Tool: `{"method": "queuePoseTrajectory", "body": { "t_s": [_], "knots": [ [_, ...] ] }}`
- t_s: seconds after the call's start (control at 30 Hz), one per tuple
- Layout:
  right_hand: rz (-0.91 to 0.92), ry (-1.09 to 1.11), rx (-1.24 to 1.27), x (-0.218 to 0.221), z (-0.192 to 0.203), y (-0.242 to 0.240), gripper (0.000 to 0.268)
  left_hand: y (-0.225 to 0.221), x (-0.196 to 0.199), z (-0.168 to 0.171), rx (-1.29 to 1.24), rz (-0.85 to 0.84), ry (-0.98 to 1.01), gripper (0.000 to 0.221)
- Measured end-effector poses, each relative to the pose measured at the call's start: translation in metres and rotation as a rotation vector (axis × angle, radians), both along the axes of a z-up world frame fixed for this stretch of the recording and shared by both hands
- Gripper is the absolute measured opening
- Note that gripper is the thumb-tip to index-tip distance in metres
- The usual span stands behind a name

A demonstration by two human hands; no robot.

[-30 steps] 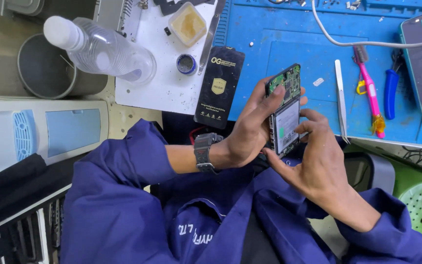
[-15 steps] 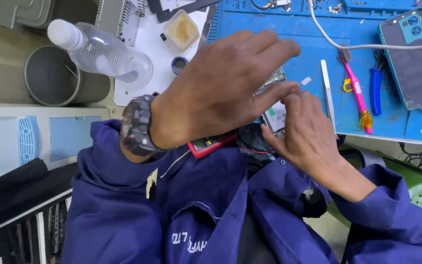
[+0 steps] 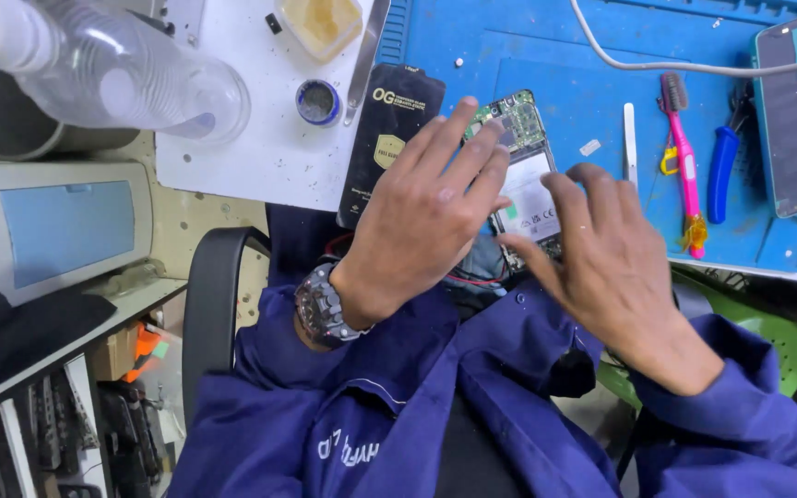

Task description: Assembling a mobile phone by connecting the motherboard and internal ribbon cables.

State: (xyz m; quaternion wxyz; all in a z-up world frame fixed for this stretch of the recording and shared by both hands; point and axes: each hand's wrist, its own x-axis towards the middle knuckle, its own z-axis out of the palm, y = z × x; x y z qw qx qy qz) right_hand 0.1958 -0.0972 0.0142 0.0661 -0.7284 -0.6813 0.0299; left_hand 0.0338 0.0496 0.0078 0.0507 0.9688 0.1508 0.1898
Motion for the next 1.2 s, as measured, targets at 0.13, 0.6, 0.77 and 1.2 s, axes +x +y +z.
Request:
{"method": "queuePoseTrajectory", "body": {
  "t_s": [0.13, 0.6, 0.77, 1.2],
  "knots": [
    [0.122, 0.2, 0.048, 0.035, 0.009, 0.024, 0.023, 0.005, -0.003, -0.021, -0.075, -0.049, -0.045, 0.035],
    [0.191, 0.22, -0.503, 0.064, 0.011, 0.081, 0.023, 0.018, 0.003, -0.032, -0.225, -0.023, -0.163, 0.016],
    [0.225, 0.188, -0.485, 0.061, 0.015, 0.089, 0.015, 0.016, 0.005, -0.033, -0.246, -0.014, -0.158, 0.015],
    [0.353, -0.033, -0.608, 0.063, 0.017, 0.102, 0.026, 0.013, 0.008, -0.032, -0.212, 0.016, -0.14, 0.012]
  ]
}}
